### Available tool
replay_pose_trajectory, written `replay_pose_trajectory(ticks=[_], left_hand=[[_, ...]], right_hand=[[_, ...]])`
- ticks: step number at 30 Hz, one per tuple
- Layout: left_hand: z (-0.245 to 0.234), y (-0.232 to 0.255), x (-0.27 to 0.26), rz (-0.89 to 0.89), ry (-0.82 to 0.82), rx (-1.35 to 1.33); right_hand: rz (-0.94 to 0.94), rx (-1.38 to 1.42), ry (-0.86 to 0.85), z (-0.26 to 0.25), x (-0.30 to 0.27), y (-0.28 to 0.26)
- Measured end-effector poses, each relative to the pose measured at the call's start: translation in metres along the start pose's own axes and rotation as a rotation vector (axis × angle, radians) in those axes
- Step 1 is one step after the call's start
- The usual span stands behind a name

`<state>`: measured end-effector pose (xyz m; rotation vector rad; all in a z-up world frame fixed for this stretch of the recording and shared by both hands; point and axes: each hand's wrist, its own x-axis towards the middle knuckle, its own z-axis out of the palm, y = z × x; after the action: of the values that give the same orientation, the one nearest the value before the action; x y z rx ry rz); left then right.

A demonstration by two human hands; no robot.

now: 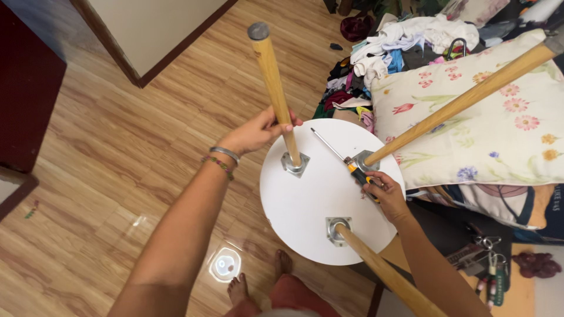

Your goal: The person assembles a small round table by attaching wooden legs to a white tabletop using a screwdriver. They flip the table upside down, position the legs, and tighten the screws to secure each leg.

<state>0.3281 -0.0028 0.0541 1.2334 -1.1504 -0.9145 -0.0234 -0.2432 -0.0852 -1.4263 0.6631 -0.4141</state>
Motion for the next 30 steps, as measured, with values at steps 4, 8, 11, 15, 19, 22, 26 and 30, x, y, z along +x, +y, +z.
replay_pose_trajectory(ticks=[4,8,11,15,19,22,26,30], left_hand=[[-0.008,0.009,-0.002,-0.03,-0.056,0.015],[-0.01,0.023,-0.002,-0.062,-0.103,-0.021],[-0.005,0.026,-0.003,-0.074,-0.066,-0.026],[0.004,0.02,-0.003,-0.035,0.092,0.014],[0.014,0.009,-0.005,0.011,0.193,-0.013],[0.027,0.004,-0.011,0.015,0.295,0.085],[0.033,0.002,-0.013,-0.052,0.352,0.295],[0.024,0.002,-0.009,-0.026,0.251,0.3]], right_hand=[[0.018,0.012,-0.098,-0.011,-0.002,-0.002],[0.058,-0.036,-0.167,-0.015,-0.002,-0.012],[0.066,-0.097,-0.198,-0.016,-0.001,-0.018],[0.077,-0.068,-0.19,-0.015,-0.001,-0.02],[0.038,-0.012,-0.201,-0.017,0.0,-0.016],[0.032,-0.017,-0.119,-0.015,-0.002,-0.024],[0.026,-0.354,-0.057,-0.008,-0.007,-0.084],[0.026,-0.98,0.009,0.021,-0.021,-0.183]])
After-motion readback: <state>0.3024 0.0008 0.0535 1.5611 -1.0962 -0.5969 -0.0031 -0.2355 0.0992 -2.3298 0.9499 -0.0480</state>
